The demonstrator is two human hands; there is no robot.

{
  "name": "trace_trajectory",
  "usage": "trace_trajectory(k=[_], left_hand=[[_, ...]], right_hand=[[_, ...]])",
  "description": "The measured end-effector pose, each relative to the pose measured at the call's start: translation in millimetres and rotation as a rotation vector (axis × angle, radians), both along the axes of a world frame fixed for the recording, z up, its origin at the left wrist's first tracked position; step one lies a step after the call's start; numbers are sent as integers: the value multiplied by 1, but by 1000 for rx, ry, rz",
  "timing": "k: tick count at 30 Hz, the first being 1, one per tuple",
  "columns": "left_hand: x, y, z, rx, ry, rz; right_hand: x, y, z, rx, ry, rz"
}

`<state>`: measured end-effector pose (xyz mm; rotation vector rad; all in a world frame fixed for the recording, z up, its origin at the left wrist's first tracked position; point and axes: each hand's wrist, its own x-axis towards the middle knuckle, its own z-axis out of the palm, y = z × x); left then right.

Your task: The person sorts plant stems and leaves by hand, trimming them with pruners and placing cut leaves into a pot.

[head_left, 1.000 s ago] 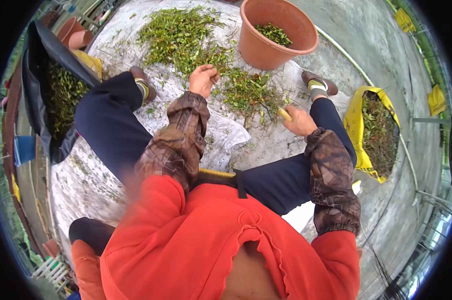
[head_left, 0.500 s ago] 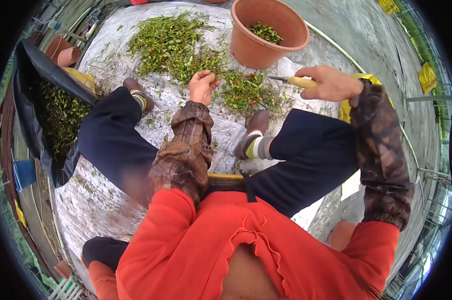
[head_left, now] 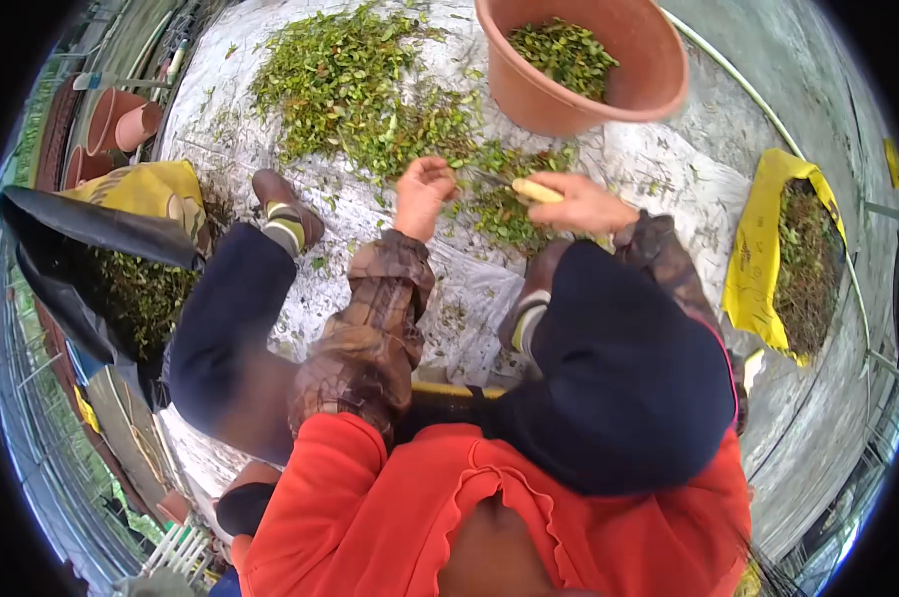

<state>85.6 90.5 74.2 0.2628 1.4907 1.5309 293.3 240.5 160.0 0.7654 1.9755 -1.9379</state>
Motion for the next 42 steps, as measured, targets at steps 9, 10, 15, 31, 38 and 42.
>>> trace_trajectory(k=[9,10,15,31,38,42], left_hand=[[-26,18,-23,-274,63,-298],[-27,25,-5,-209,64,-324],[-15,95,135,225,324,-427],[-187,41,41,-314,1066,-1092],[-199,42,-36,-400,508,-905],[-198,38,3,-461,242,-741]], right_hand=[[1,-18,-68,-127,-16,-457],[6,-19,-71,-117,-38,-483],[25,-46,-68,-276,-90,-614],[34,-76,-74,-319,-166,-470],[32,-76,-72,-379,-208,-565],[20,-77,-69,-359,-184,-536]])
